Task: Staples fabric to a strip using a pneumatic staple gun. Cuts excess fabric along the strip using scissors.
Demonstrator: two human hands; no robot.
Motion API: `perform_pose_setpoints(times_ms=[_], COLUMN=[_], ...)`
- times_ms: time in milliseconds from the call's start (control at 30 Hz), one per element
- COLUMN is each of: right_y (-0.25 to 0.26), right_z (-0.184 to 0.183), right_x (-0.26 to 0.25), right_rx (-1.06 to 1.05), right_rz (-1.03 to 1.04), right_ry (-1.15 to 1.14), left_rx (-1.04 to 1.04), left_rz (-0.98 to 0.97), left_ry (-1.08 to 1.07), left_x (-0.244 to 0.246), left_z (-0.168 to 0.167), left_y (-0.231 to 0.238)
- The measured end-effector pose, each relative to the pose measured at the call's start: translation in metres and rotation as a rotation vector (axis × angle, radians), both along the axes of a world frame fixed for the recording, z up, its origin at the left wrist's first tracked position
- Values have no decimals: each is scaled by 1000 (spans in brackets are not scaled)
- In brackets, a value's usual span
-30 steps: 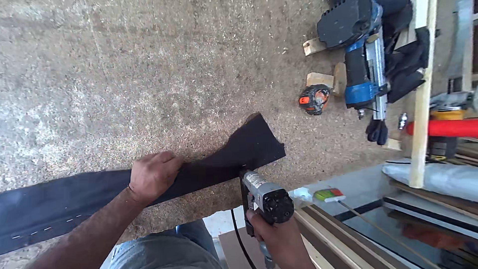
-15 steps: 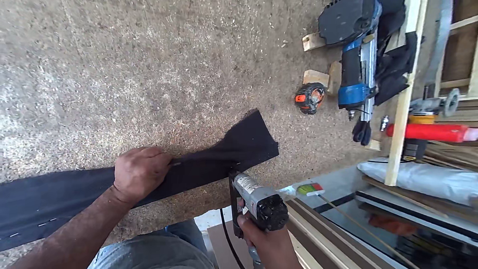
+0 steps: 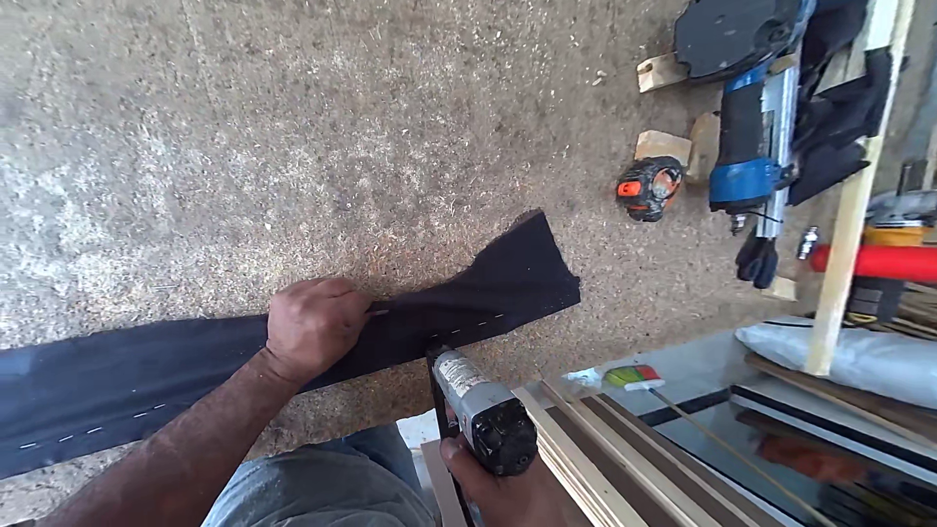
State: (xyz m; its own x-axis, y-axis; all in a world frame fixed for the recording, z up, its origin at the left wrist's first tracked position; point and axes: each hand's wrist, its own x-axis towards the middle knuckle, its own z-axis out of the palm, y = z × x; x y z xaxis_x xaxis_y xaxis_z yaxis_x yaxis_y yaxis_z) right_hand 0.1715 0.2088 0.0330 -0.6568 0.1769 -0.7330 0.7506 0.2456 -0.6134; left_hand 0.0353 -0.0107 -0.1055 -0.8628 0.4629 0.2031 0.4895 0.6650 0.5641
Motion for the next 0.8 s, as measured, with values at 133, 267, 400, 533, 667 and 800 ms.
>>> perform_pose_setpoints(times_ms=[133, 267, 400, 533, 667, 800], right_y=[-17, -37, -55, -59, -60, -60], right_z=[1, 6, 7, 4, 1, -3], right_x=[-2, -4, 0, 2, 3, 7], right_rx=[39, 63, 121, 94, 70, 13], right_rz=[44, 115, 126, 96, 86, 35], right_ry=[-5, -49, -30, -27, -15, 46], left_rx=[-1, -22, -65, -478, -799, -389], left_rz=[-3, 4, 3, -323, -442, -255], left_ry=[3, 1, -47, -675, -728, -338], left_x=[-1, 0, -2, -44, -59, -14], left_z=[0, -1, 5, 66, 82, 47], left_y=[1, 0, 3, -24, -62, -99])
